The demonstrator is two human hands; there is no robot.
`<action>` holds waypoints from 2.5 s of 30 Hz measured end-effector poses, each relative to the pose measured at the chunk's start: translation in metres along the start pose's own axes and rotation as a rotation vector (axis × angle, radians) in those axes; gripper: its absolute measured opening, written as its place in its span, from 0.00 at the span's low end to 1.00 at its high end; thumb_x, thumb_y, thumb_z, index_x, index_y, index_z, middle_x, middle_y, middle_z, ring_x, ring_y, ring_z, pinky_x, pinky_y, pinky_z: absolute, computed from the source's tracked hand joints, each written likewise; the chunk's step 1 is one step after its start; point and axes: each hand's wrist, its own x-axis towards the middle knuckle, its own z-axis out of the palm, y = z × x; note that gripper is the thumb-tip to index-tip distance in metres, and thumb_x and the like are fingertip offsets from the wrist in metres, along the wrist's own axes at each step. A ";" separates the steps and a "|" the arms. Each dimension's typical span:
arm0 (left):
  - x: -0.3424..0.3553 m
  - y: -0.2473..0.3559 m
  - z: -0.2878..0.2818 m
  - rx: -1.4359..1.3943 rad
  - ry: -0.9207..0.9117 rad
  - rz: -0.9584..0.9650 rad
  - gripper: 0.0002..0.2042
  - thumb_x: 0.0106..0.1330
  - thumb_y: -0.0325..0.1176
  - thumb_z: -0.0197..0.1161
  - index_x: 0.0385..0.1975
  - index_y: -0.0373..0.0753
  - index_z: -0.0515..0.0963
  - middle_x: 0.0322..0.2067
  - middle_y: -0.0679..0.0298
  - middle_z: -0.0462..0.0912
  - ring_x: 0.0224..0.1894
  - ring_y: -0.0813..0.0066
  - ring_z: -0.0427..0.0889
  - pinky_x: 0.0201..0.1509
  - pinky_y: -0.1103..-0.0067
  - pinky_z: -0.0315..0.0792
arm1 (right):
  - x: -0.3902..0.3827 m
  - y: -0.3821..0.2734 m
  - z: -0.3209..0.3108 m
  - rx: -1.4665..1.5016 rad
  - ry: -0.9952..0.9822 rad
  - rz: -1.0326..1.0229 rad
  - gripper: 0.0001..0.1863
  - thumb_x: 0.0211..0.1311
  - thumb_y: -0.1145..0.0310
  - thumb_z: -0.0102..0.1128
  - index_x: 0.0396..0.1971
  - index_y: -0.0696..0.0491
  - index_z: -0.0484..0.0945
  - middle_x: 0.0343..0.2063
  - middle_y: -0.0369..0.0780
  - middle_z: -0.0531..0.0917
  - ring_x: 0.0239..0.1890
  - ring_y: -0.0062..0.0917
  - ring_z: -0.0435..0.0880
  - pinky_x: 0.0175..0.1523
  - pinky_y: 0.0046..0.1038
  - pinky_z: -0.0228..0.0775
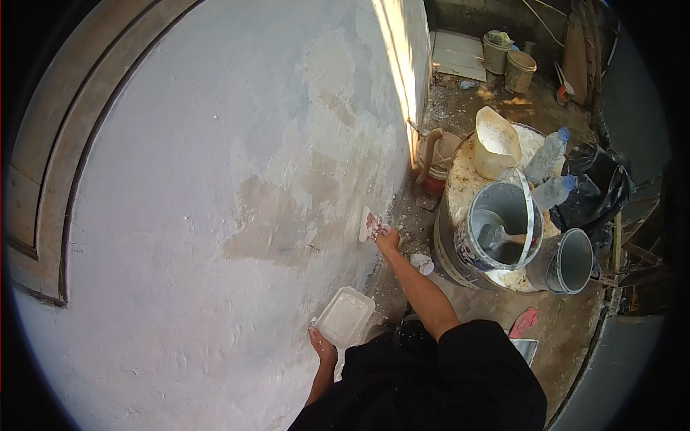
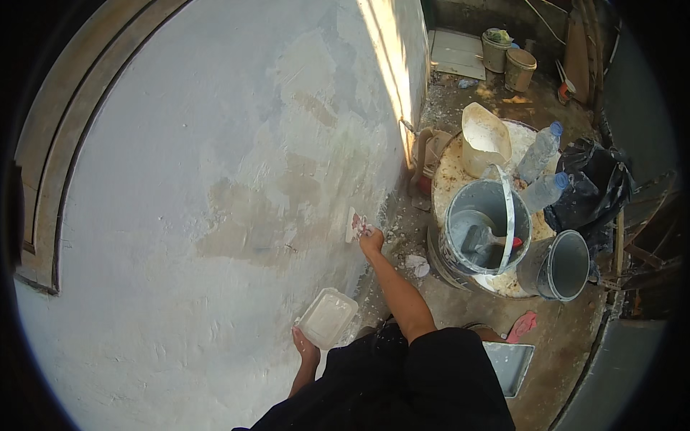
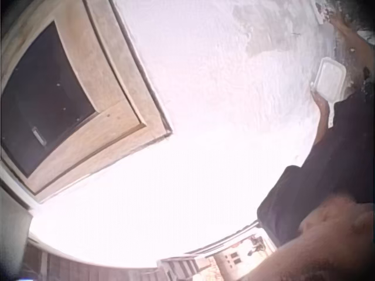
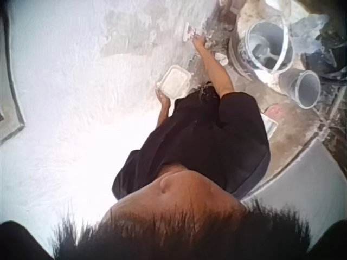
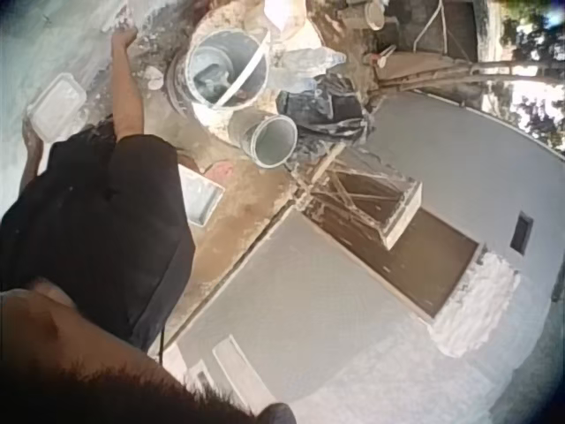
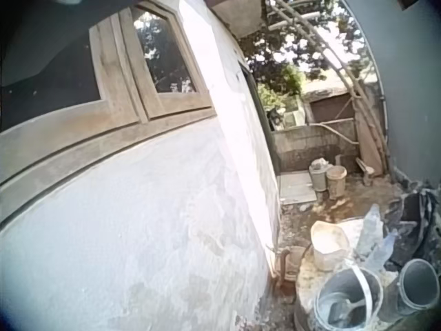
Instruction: The person applies wall putty from a plastic container onto an exterior wall, then smooths it with a putty knife.
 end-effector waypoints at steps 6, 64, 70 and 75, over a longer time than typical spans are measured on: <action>-0.005 0.016 0.006 -0.104 -0.028 -0.059 0.22 0.76 0.42 0.35 0.54 0.28 0.63 0.49 0.53 0.71 0.54 0.67 0.71 0.60 0.73 0.63 | -0.018 -0.001 0.035 0.380 -0.111 0.103 0.08 0.54 0.80 0.55 0.34 0.61 0.80 0.28 0.38 0.83 0.29 0.18 0.79 0.34 0.20 0.69; -0.007 -0.024 0.023 -0.096 0.014 -0.027 0.17 0.76 0.39 0.38 0.42 0.30 0.68 0.38 0.59 0.71 0.44 0.74 0.68 0.53 0.79 0.62 | -0.165 -0.098 -0.012 0.288 -0.385 -0.277 0.07 0.58 0.85 0.51 0.36 0.64 0.77 0.33 0.39 0.82 0.39 0.18 0.80 0.43 0.20 0.70; -0.019 -0.006 0.032 0.043 -0.067 -0.006 0.17 0.76 0.41 0.37 0.44 0.32 0.68 0.40 0.60 0.71 0.44 0.76 0.68 0.54 0.80 0.62 | -0.186 -0.059 -0.101 0.427 -0.294 0.074 0.11 0.59 0.86 0.48 0.40 0.63 0.76 0.36 0.40 0.82 0.39 0.20 0.80 0.44 0.21 0.72; -0.030 -0.004 0.031 -0.308 -0.135 -0.178 0.20 0.76 0.44 0.35 0.53 0.32 0.63 0.48 0.56 0.71 0.52 0.71 0.71 0.59 0.76 0.64 | -0.225 -0.071 -0.160 0.423 -0.265 0.222 0.15 0.60 0.86 0.43 0.45 0.62 0.73 0.42 0.42 0.80 0.41 0.23 0.81 0.47 0.26 0.77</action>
